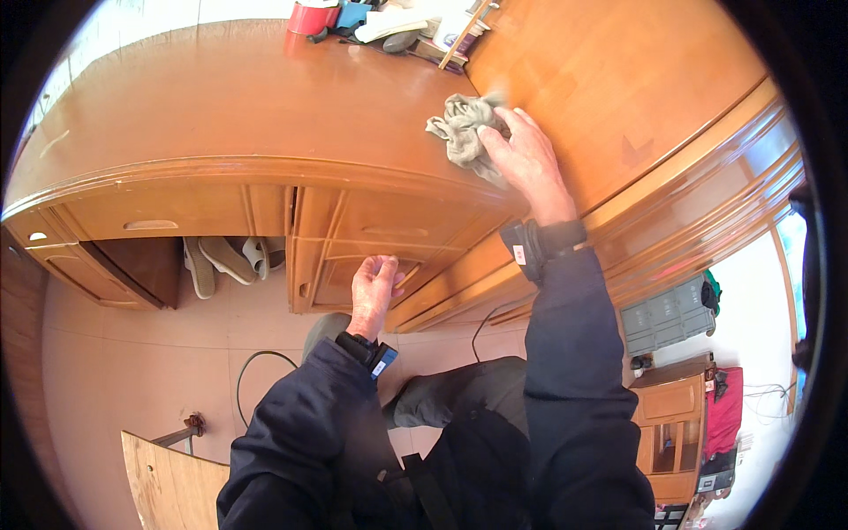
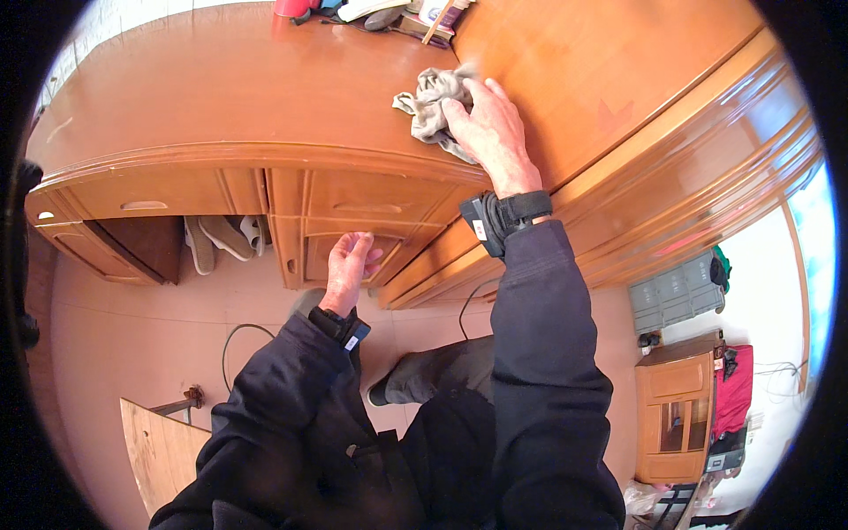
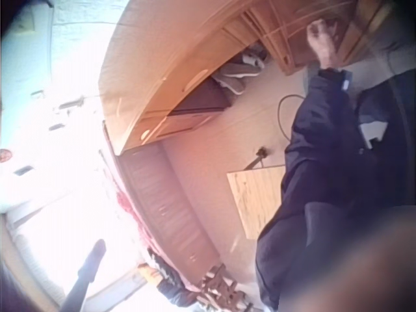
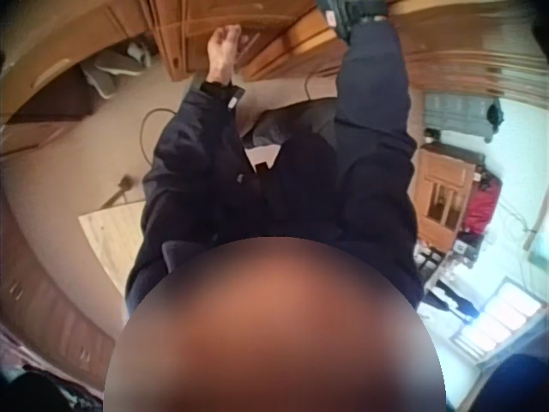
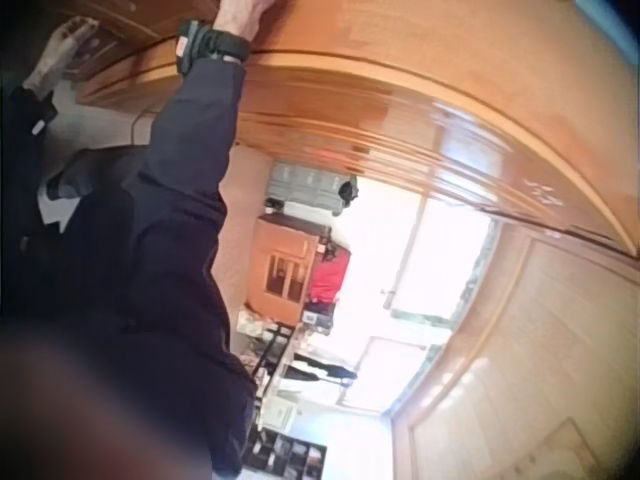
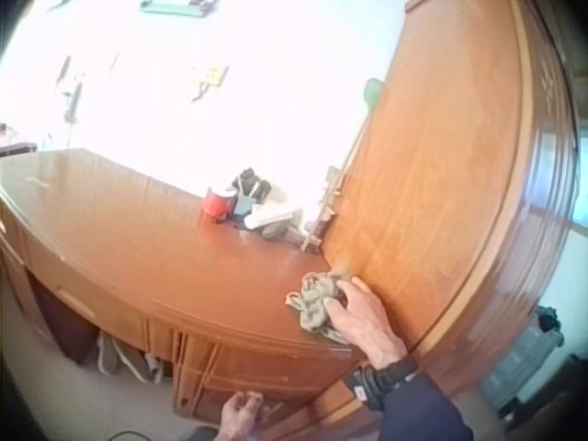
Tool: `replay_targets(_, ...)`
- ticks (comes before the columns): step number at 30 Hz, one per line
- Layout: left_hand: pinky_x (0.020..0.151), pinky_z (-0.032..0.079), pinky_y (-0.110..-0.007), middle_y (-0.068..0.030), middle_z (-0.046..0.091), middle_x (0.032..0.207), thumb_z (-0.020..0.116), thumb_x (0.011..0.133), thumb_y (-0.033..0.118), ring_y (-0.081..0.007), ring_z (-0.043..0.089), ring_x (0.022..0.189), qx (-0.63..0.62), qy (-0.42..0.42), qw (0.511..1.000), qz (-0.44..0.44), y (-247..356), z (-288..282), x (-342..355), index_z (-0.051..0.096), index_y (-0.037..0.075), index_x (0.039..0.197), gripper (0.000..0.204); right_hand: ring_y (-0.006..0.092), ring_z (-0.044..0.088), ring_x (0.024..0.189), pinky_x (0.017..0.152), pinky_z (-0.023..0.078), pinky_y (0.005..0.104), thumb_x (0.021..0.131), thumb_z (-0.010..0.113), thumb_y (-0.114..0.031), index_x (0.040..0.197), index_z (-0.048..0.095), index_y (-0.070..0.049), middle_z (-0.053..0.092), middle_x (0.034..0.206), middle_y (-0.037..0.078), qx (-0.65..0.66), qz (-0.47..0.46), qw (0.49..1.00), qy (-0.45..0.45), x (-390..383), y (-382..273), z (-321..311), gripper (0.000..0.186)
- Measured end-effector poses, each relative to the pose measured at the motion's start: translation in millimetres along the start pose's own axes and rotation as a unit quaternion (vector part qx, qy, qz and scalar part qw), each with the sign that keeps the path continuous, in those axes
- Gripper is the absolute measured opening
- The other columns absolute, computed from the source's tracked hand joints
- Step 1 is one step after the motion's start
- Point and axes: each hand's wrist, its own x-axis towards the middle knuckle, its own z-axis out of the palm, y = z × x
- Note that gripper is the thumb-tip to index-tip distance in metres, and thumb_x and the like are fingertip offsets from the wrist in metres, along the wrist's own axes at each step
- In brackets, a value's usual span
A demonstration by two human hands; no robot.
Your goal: The person kneels and wipes the side and top surfaces of a wooden cabinet using a cloth. The person moves around the cabinet to reach different areas, including the edges and corners.
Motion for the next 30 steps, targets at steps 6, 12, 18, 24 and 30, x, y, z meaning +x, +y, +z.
replay_targets(6, 0.068, 0.054, -0.027, 0.0021, 0.063, 0.097, 0.066, 0.096, 0.03, -0.0112, 0.066, 0.085, -0.006, -0.003, 1.0, -0.001, 0, -1, 2, 0.059, 0.011, 0.103, 0.021, 0.0295, 0.045, 0.137, 0.112, 0.036, 0.0373, 0.096, 0.054, -0.043, 0.141, 0.05, -0.003, 0.051, 0.144, 0.019, 0.003, 0.067, 0.989, -0.133, 34, 18, 32, 0.061)
replay_targets(12, 0.066, 0.055, -0.026, 0.0004, 0.063, 0.096, 0.063, 0.097, 0.025, -0.0116, 0.065, 0.086, -0.017, 0.007, 1.0, 0.015, -9, 0, 8, 0.059, 0.009, 0.1, 0.017, 0.0239, 0.054, 0.127, 0.107, 0.042, 0.0348, 0.101, 0.046, -0.041, 0.145, 0.047, -0.012, 0.056, 0.139, 0.012, 0.102, -0.163, 0.96, -0.202, 5, -33, 29, 0.052)
replay_targets(18, 0.066, 0.053, -0.026, 0.0029, 0.065, 0.096, 0.066, 0.095, 0.027, -0.0104, 0.065, 0.084, -0.029, 0.004, 0.999, 0.024, -12, 0, 7, 0.062, 0.011, 0.1, 0.017, 0.0361, 0.062, 0.111, 0.096, 0.048, 0.0457, 0.099, 0.045, -0.035, 0.124, 0.057, -0.005, 0.066, 0.119, 0.019, 0.145, -0.114, 0.961, -0.206, -14, -49, 19, 0.041)
replay_targets(24, 0.067, 0.053, -0.026, 0.0033, 0.064, 0.095, 0.066, 0.096, 0.029, -0.01, 0.065, 0.083, -0.013, 0.0, 1.0, 0.005, -7, -5, 7, 0.062, 0.011, 0.101, 0.018, 0.0345, 0.068, 0.098, 0.088, 0.051, 0.0469, 0.098, 0.04, -0.029, 0.1, 0.07, 0.001, 0.072, 0.1, 0.019, -0.153, -0.039, 0.963, -0.217, 39, 1, 19, 0.042)
replay_targets(30, 0.065, 0.054, -0.025, 0.0032, 0.063, 0.094, 0.067, 0.095, 0.028, -0.0094, 0.064, 0.083, -0.043, 0.002, 0.999, 0.002, -8, -1, 4, 0.062, 0.012, 0.101, 0.018, 0.0296, 0.063, 0.111, 0.093, 0.048, 0.04, 0.096, 0.04, -0.039, 0.117, 0.067, -0.002, 0.067, 0.12, 0.019, -0.037, 0.108, 0.962, -0.247, 85, 33, 40, 0.051)
